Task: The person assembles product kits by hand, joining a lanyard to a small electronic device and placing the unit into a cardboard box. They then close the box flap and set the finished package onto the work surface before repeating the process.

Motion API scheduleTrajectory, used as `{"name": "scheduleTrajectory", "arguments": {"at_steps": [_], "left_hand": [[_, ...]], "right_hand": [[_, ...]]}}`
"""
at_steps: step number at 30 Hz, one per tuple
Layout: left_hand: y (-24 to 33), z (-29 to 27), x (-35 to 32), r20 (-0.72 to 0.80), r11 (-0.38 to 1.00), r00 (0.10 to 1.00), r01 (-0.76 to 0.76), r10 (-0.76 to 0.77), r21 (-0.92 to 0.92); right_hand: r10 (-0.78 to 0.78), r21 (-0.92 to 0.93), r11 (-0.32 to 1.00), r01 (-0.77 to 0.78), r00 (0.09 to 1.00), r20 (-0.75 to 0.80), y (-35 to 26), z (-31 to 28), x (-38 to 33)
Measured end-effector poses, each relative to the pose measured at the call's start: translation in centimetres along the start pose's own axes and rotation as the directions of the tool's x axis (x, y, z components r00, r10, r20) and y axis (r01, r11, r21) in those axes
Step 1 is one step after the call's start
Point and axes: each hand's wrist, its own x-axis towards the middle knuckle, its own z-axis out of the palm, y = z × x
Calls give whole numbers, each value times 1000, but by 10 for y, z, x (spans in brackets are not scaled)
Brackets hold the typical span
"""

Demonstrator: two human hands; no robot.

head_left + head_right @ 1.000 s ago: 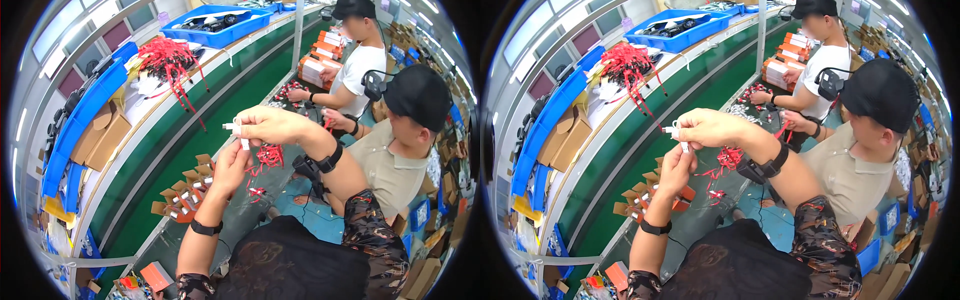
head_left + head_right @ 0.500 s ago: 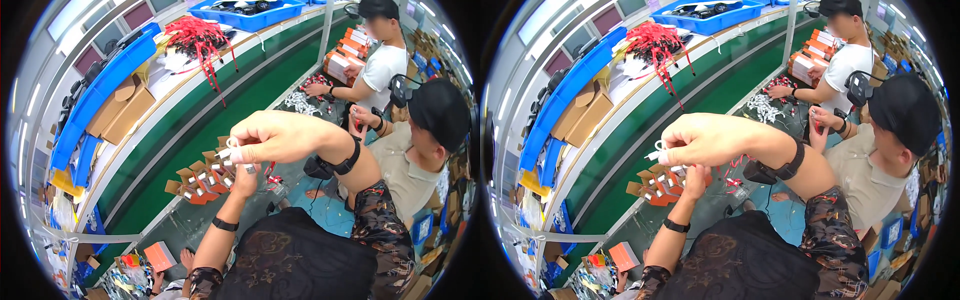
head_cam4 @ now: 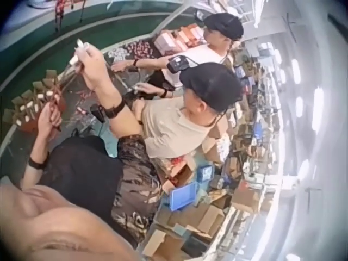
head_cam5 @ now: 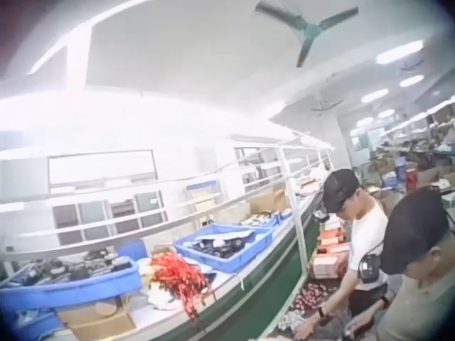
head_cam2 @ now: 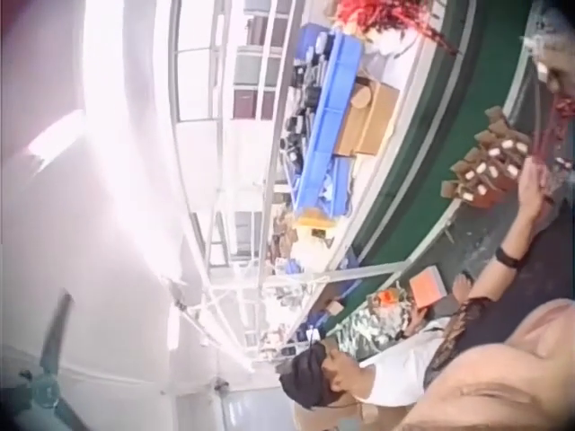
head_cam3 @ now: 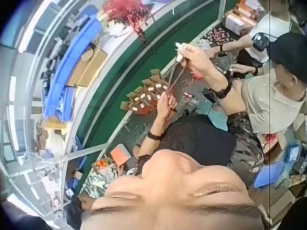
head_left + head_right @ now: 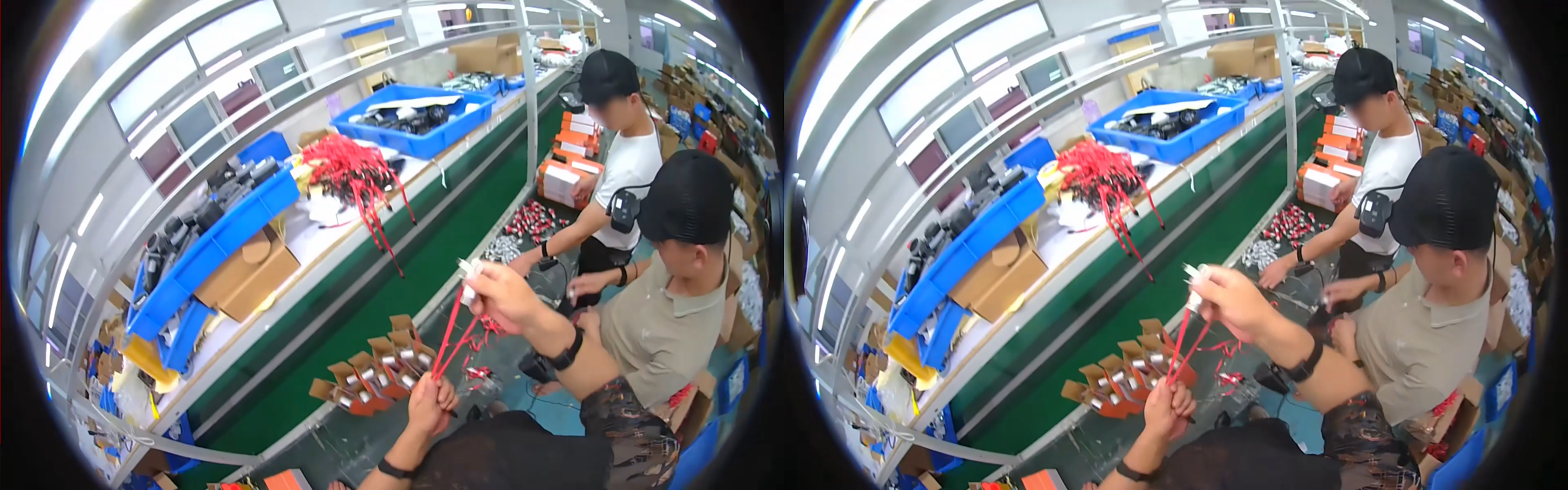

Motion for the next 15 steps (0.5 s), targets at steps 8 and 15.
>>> {"name": "scheduleTrajectory", "arguments": {"at_steps": [8, 15], "left_hand": [[43, 22, -21, 90, -515, 956, 70, 278, 854], [65, 27, -32, 22, -715, 994, -93, -108, 692]], "right_hand": [[211, 176, 971, -162, 927, -310, 121, -72, -56], [-144, -996, 82, -33, 989, -45, 129, -58, -64]]}}
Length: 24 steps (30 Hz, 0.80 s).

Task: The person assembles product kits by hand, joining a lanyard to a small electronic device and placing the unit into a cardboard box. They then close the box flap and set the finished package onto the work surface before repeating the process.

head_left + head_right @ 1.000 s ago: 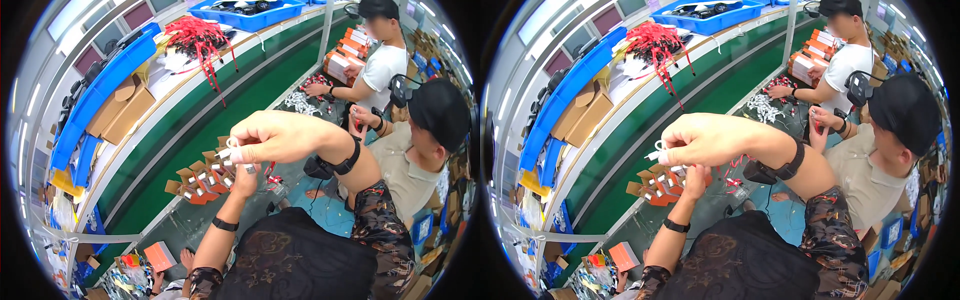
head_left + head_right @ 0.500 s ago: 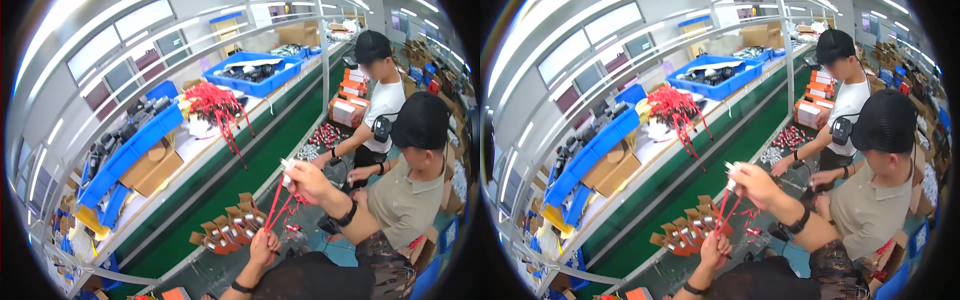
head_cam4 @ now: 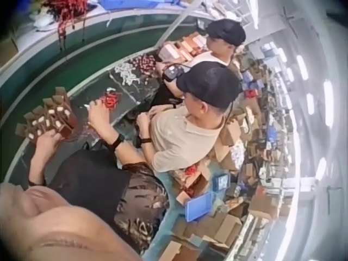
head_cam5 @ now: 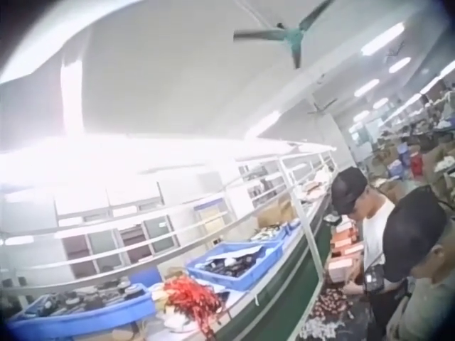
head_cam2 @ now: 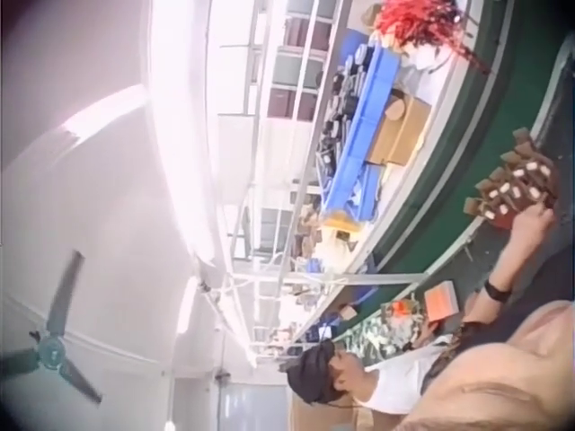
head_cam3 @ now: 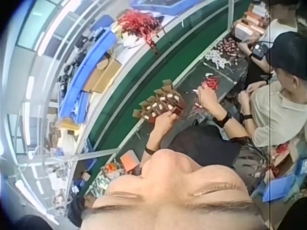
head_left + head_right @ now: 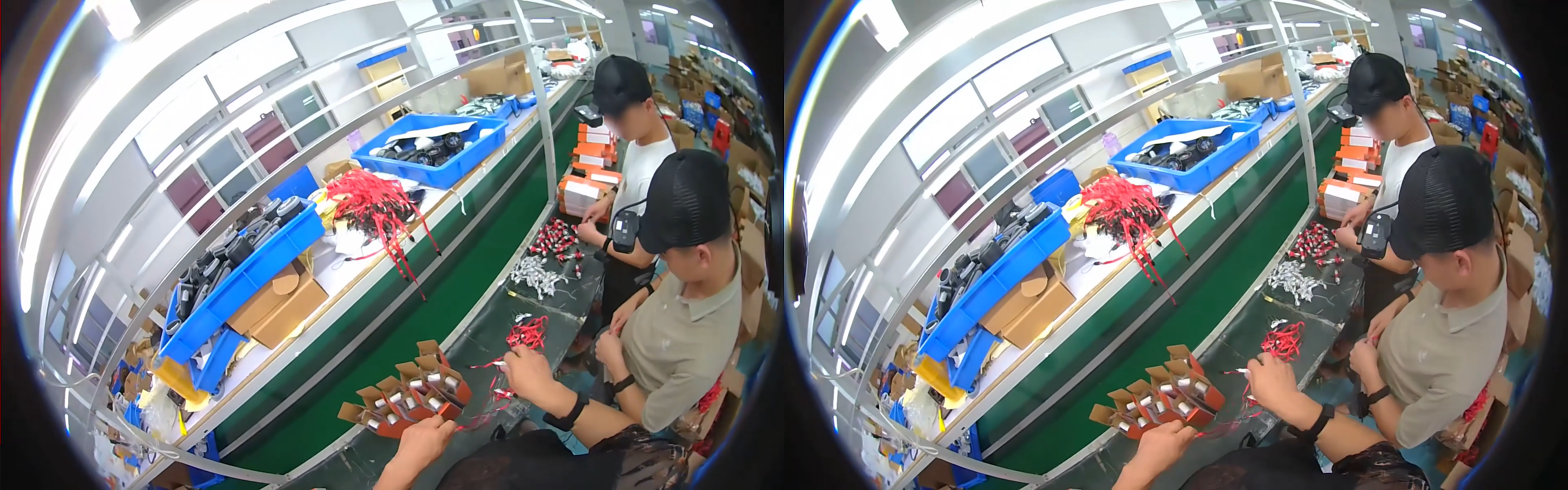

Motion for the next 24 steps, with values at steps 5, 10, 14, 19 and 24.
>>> {"name": "scheduleTrajectory", "arguments": {"at_steps": [5, 10, 14, 19, 24], "left_hand": [[13, -23, 15, -52, 978, 980, -197, 193, -72], [1, -32, 12, -216, 982, 971, -130, 99, -138], [-5, -17, -4, -227, 953, 974, -62, -7, -296], [-2, -13, -14, -279, 934, 959, -56, -47, -353], [-3, -14, -13, -213, 938, 976, -44, -33, -345]], "right_hand": [[-161, 206, 974, 92, 922, 351, -56, -13, 15], [-391, 482, 869, 116, 758, 522, -65, 20, 9], [-296, 557, 804, -211, 670, 681, -78, 16, 10], [-348, 615, 781, -109, 742, 573, -68, 24, 16], [-386, 616, 780, -107, 693, 609, -76, 11, 20]]}}
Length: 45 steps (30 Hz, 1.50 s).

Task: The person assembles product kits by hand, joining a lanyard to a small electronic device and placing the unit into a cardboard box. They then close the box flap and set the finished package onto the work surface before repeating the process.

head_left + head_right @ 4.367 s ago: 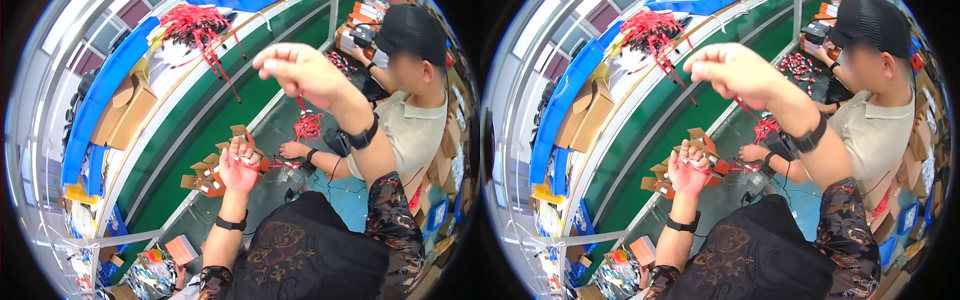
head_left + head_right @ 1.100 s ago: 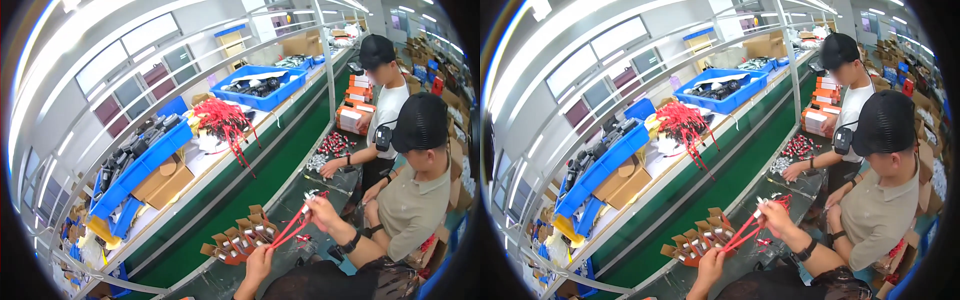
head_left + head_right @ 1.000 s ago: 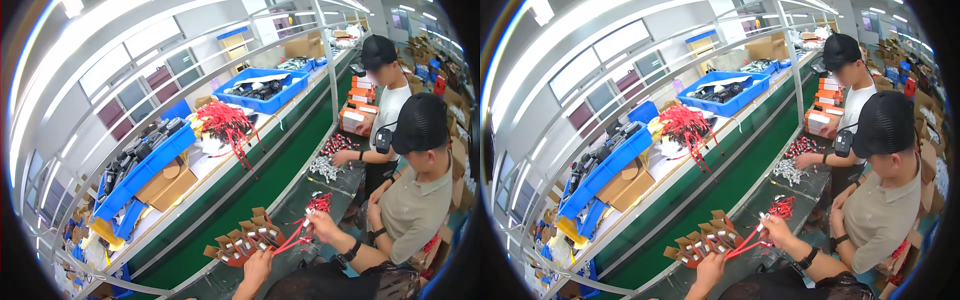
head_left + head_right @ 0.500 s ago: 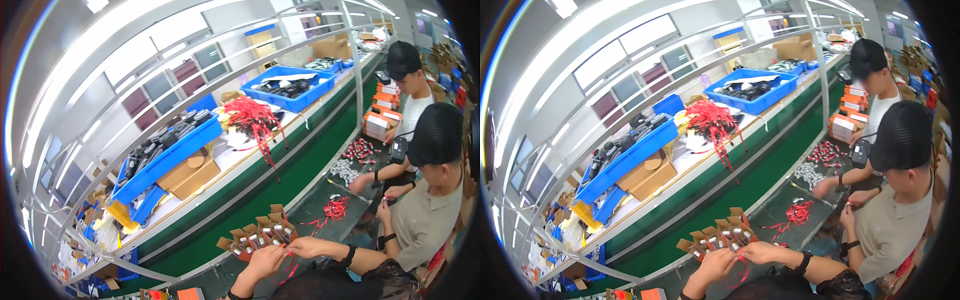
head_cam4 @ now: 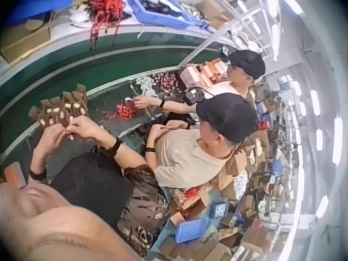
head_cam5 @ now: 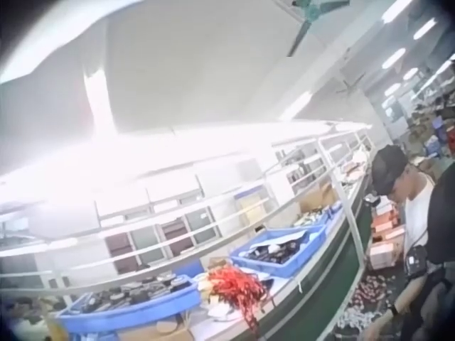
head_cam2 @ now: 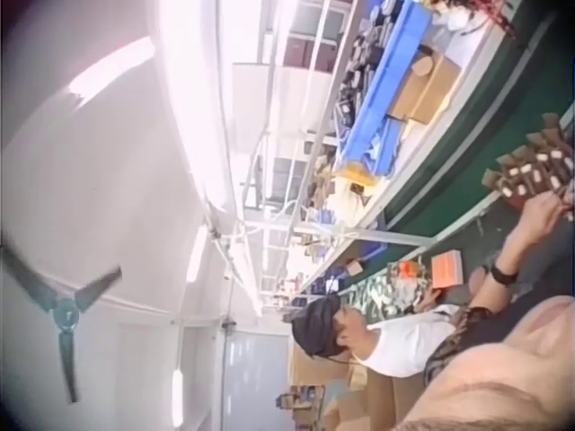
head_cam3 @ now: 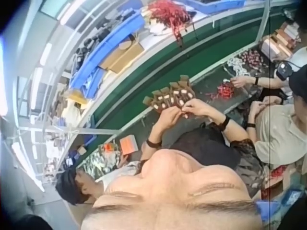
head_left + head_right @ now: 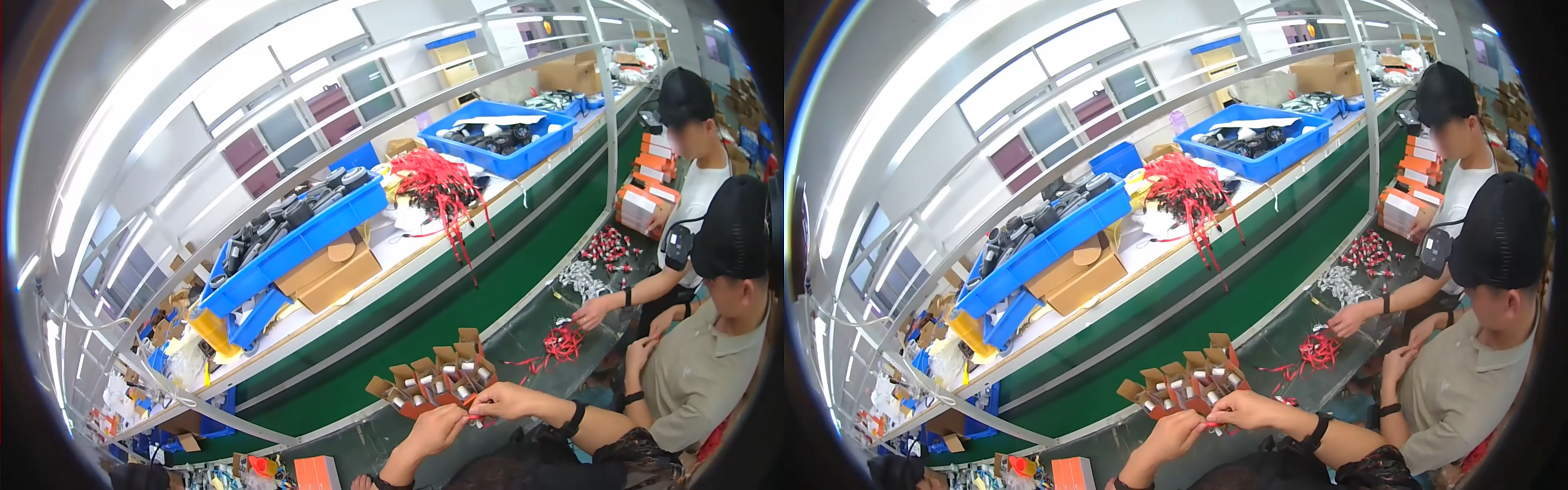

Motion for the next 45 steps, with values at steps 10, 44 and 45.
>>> {"name": "scheduleTrajectory", "arguments": {"at_steps": [10, 44, 45], "left_hand": [[1, 6, -1, 35, 999, 999, 32, -32, -11], [1, 54, -82, 557, 520, 700, 710, -448, -474], [11, 63, -86, 544, 517, 700, 711, -462, -476]], "right_hand": [[140, 186, 966, -181, 967, 214, -8, -5, -7], [-55, 655, 752, 71, 997, -45, 20, 138, -110], [-67, 653, 755, 70, 997, -29, 14, 144, -113]]}}
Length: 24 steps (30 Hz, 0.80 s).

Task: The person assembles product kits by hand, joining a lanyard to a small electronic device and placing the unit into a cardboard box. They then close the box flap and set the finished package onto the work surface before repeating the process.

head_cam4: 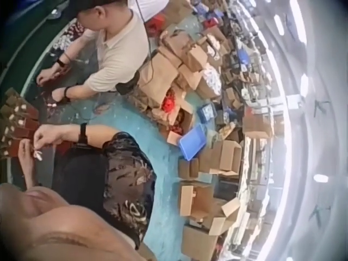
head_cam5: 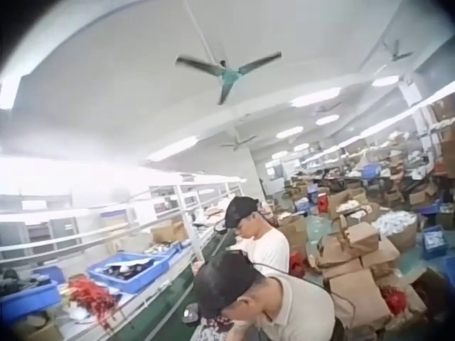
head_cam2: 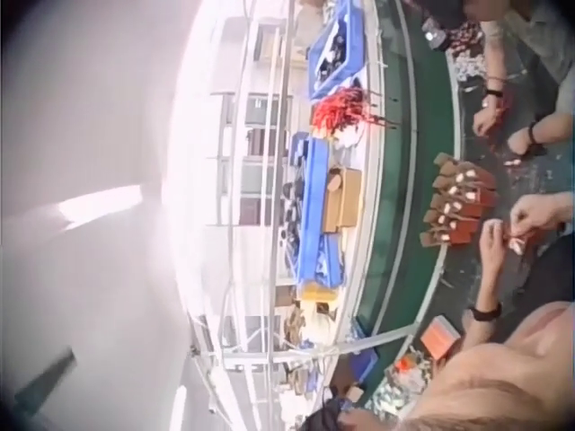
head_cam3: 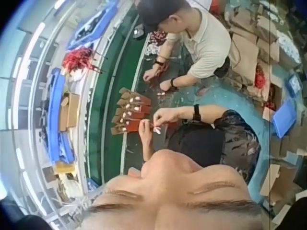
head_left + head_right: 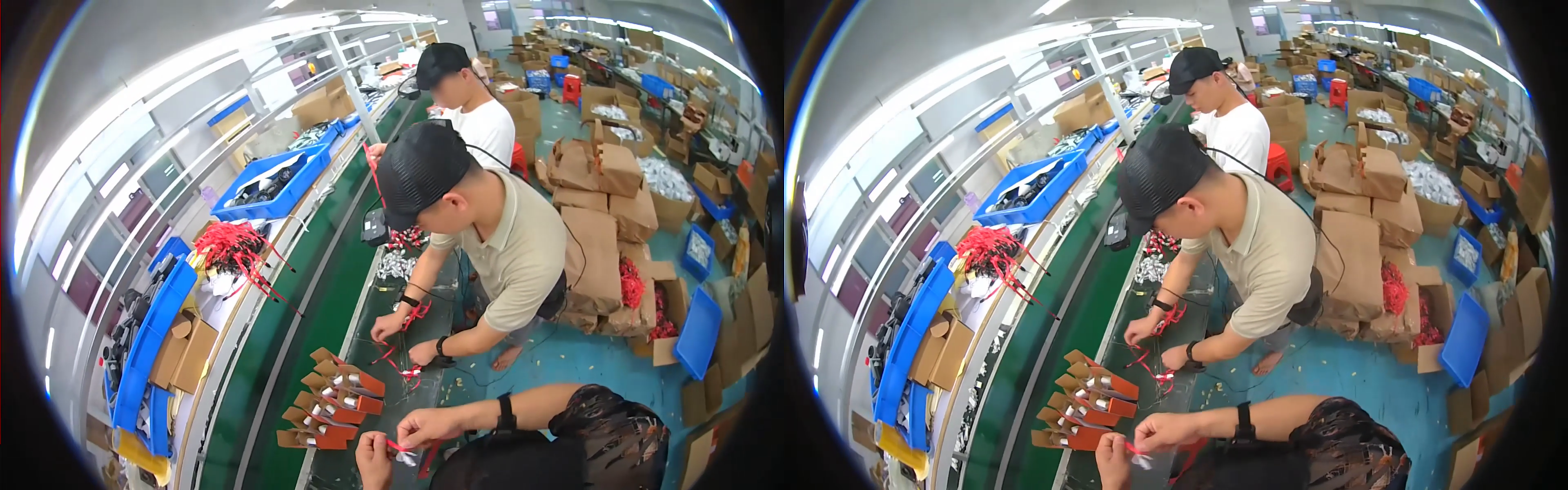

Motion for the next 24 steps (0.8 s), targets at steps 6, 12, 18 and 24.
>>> {"name": "scheduleTrajectory", "arguments": {"at_steps": [6, 12, 18, 24], "left_hand": [[6, 111, -37, -132, 606, 991, -103, -4, -789], [-16, 124, -67, -421, 778, 692, -339, 587, 528], [-1, 126, -80, -353, 511, 932, -265, -83, -818], [-26, 142, -82, -329, 487, 930, -212, -167, -847]], "right_hand": [[-882, -977, 11, 215, 462, 92, -18, 8, -25], [-157, -938, 345, 34, 987, -22, 48, -6, -48], [221, 696, 712, -95, 971, -94, 33, 32, -38], [-363, -610, 792, 26, 824, -436, 41, 44, -40]]}}
